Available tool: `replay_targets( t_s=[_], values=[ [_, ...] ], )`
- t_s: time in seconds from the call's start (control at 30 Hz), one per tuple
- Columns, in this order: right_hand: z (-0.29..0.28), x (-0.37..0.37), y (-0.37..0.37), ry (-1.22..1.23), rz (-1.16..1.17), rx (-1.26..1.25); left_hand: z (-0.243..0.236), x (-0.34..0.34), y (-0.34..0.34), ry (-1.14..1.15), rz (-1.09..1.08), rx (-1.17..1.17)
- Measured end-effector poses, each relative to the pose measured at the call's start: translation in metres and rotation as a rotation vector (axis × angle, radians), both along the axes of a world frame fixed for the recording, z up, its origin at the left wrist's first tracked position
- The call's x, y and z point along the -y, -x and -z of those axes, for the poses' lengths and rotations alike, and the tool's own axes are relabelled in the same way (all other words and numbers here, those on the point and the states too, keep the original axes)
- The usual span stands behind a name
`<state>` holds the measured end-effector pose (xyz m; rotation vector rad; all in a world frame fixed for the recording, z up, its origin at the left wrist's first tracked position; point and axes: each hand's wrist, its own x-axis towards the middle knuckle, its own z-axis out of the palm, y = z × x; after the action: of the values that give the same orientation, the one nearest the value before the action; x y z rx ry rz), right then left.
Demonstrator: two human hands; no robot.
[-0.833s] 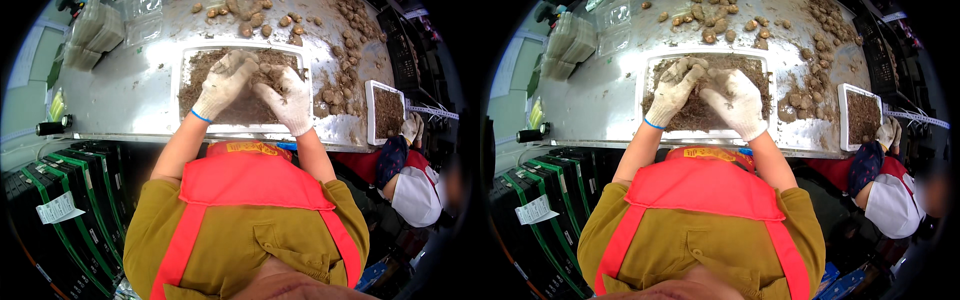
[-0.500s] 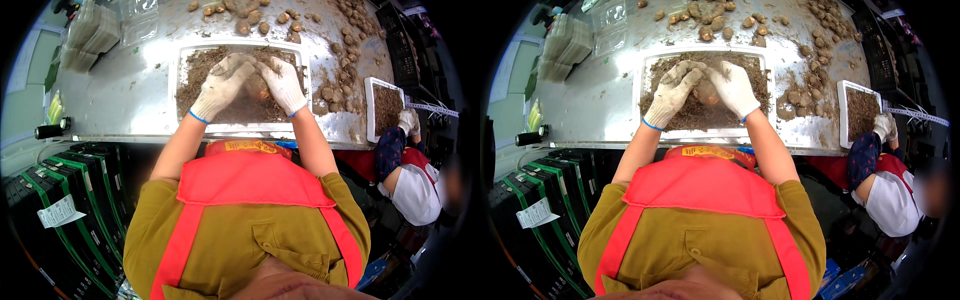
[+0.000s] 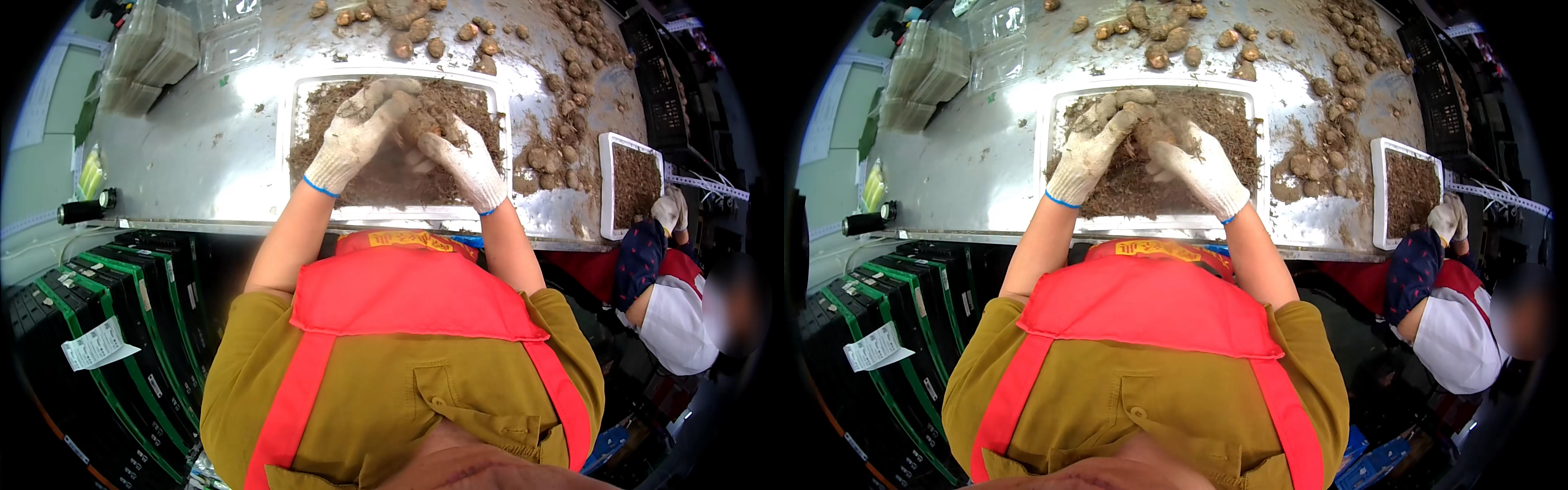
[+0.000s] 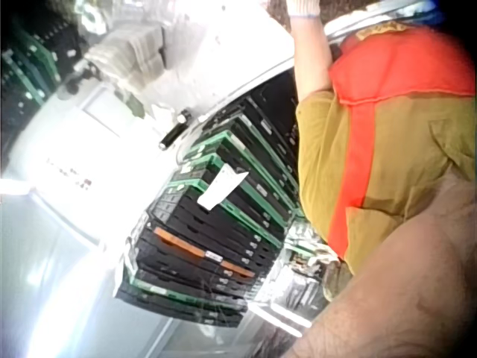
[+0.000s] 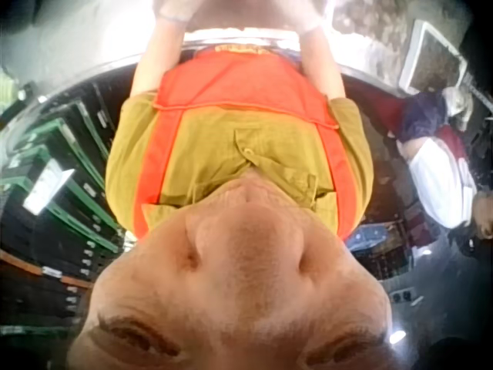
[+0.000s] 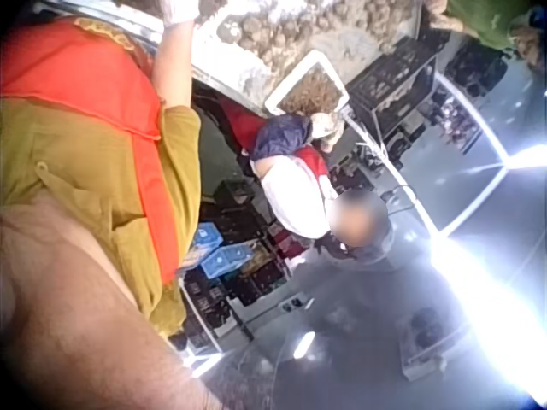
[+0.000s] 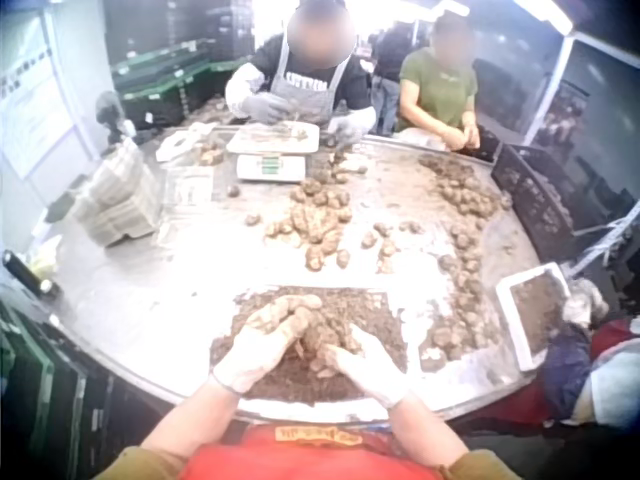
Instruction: The person cleans small root vegetables by hand, rubbing each one against a tray of loose soil-like material to remove dirt. The person handles the vegetables one at a time, rotating them to clean all sides, and places the cleaned items on the metal table. A second person works alongside at a separate station.
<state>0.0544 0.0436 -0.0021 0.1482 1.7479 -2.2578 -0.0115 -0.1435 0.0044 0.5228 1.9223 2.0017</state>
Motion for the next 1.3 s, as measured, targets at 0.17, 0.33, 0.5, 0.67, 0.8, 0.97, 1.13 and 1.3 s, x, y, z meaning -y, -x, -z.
replay_targets(
  t_s=[0.17,0.33,0.5,0.67,0.8,0.97,1.13,1.3],
  values=[
    [-0.006,0.000,0.001,-0.069,0.049,-0.072,0.020,0.002,0.001,-0.185,0.041,0.129],
    [0.006,0.003,0.002,-0.530,0.137,-0.357,0.026,0.003,0.000,-0.169,0.075,0.197],
    [-0.002,0.014,-0.005,-0.695,0.196,-0.576,0.050,-0.001,0.001,-0.099,0.017,0.185],
    [-0.001,0.018,-0.013,-0.992,0.115,-0.543,0.044,0.007,0.003,-0.100,0.121,0.554],
    [0.000,0.022,-0.013,-0.884,0.156,-0.485,0.084,0.000,-0.002,-0.012,-0.033,0.406],
    [0.009,0.014,-0.010,-0.527,0.185,-0.345,0.057,-0.003,-0.012,-0.129,-0.065,0.454],
    [0.013,0.009,-0.011,-0.211,0.195,-0.159,0.043,0.003,-0.007,-0.092,0.103,0.501],
    [0.010,-0.017,-0.015,-0.284,0.215,-0.234,0.025,-0.004,-0.016,0.426,-0.041,-0.172]
  ],
)
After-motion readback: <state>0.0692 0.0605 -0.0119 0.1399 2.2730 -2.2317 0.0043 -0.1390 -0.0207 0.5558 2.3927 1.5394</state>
